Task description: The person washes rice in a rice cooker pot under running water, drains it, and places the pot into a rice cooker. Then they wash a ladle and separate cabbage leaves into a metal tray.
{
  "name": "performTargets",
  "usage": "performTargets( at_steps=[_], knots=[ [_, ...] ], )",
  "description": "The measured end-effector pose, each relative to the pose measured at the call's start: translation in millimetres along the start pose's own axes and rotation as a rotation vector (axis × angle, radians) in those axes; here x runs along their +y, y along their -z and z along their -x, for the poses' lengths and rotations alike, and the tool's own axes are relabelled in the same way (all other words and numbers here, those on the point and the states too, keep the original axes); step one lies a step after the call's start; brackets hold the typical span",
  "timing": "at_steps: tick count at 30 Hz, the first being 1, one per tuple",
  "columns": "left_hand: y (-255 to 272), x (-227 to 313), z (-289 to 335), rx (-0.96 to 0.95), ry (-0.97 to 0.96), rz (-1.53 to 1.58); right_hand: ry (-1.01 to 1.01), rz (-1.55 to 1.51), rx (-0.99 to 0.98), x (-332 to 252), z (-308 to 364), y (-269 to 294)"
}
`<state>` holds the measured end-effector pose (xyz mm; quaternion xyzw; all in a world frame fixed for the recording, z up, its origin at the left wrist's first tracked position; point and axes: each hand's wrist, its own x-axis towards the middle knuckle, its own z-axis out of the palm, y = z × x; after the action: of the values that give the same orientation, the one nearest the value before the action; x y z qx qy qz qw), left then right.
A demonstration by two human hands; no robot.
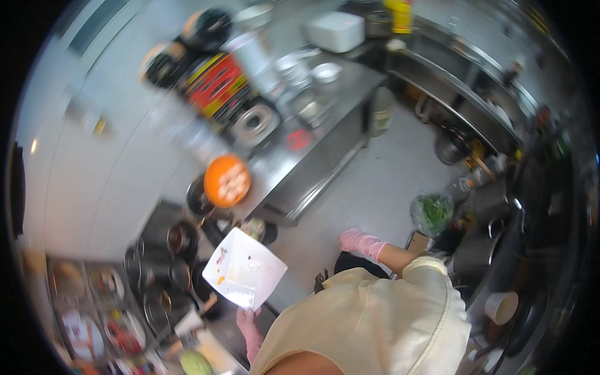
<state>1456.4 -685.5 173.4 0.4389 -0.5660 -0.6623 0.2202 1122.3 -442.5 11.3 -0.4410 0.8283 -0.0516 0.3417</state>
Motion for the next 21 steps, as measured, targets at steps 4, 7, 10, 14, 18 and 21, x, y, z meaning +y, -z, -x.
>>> performTargets(
  at_steps=[4, 7, 10, 14, 18, 21],
  knots=[
    [-187, 50, -95, -0.437, 0.044, -0.080, -0.290, -0.256, 0.214, 93, 55, 27],
    [-333, 72, -133, -0.695, 0.053, -0.122, -0.471, -0.452, 0.285, 131, 99, 22],
    [-495, 80, -154, -0.952, 0.023, -0.188, -0.605, -0.646, 0.311, 170, 131, 5],
    [-729, 63, -158, -1.177, 0.038, -0.278, -0.813, -0.776, 0.410, 223, 149, -20],
    [-986, 17, -117, -1.338, 0.015, -0.321, -1.029, -0.991, 0.447, 286, 165, -16],
    [-1160, -34, -61, -1.403, 0.086, -0.363, -1.163, -1.110, 0.556, 313, 176, 0]
  ],
)
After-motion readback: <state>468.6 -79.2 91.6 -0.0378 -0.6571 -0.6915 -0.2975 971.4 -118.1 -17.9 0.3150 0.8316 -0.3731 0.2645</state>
